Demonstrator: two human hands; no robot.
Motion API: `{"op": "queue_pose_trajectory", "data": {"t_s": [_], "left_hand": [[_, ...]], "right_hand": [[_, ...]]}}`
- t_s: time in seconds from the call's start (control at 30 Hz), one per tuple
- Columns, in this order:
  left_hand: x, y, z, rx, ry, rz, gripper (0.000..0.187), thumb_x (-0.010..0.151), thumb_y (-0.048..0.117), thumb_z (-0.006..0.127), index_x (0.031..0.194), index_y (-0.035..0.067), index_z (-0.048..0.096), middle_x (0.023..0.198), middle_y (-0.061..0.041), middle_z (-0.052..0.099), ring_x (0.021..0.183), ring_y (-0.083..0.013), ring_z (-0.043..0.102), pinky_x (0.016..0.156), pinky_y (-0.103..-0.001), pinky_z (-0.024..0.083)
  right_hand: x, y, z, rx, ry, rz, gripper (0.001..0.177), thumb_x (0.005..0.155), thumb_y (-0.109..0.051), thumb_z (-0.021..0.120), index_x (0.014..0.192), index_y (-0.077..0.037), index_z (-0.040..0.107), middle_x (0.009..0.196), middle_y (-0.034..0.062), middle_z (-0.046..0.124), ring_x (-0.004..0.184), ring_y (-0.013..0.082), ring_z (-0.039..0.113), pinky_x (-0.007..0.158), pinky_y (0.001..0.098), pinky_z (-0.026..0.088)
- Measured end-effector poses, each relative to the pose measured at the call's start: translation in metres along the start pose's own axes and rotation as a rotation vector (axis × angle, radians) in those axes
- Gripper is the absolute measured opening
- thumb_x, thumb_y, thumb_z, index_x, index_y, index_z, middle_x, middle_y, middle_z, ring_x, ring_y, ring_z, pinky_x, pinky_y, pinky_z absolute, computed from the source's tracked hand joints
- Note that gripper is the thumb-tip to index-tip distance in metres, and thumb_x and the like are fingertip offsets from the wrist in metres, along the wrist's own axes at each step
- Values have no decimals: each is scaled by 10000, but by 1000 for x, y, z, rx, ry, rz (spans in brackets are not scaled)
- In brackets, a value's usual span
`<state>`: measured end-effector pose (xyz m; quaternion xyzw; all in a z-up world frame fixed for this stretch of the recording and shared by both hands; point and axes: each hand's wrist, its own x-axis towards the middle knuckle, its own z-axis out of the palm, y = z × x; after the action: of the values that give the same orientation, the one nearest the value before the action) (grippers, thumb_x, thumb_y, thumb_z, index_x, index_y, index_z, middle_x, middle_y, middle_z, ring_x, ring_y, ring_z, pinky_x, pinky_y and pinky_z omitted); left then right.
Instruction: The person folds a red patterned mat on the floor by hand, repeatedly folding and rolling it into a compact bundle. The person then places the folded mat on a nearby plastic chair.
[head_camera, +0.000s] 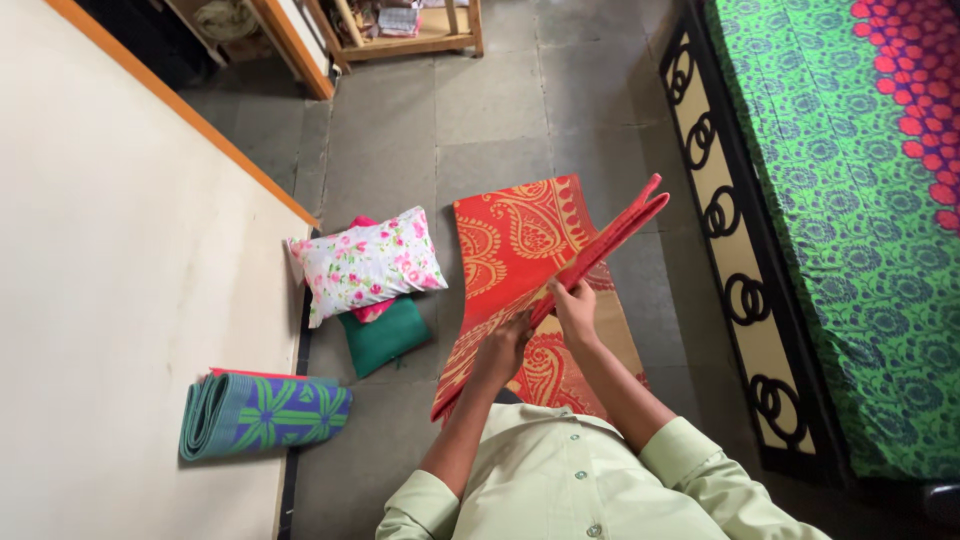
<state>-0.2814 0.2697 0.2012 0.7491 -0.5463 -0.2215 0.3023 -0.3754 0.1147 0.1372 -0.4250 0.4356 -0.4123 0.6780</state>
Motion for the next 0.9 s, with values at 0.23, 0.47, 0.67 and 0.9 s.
{"op": "queue_pose_trajectory", "data": {"t_s": [0.23,0.47,0.67,0.9], "left_hand": [[37,6,15,195,328,238,523,835,168,684,1314,-18,589,1249,-243,673,1085,-407,672,887,-481,546],[134,-16,-6,379,281,157,371,921,43,574,1279,72,669,1133,-135,747,925,-346,732,810,-458,586],[215,-41,-53,331,201,130,450,852,14,558,1266,137,685,1046,-125,758,873,-342,741,781,-474,591],[254,-39,-81,323,191,301,422,871,-12,539,1254,96,680,1129,-120,752,934,-330,739,790,-451,596]], "right_hand": [[31,4,-7,178,58,78,120,919,-35,589,1027,1,629,901,86,702,750,191,720,665,358,644],[62,-38,5,321,-36,62,172,961,-65,618,1118,5,626,1031,69,709,925,177,715,844,382,630],[101,-117,9,-135,-125,-274,283,1017,-111,620,1282,-17,648,1195,109,733,1046,196,723,910,344,604],[119,-194,46,-1187,-249,-940,603,774,-115,755,1351,-44,594,1468,192,538,1429,412,385,1180,541,257]]}}
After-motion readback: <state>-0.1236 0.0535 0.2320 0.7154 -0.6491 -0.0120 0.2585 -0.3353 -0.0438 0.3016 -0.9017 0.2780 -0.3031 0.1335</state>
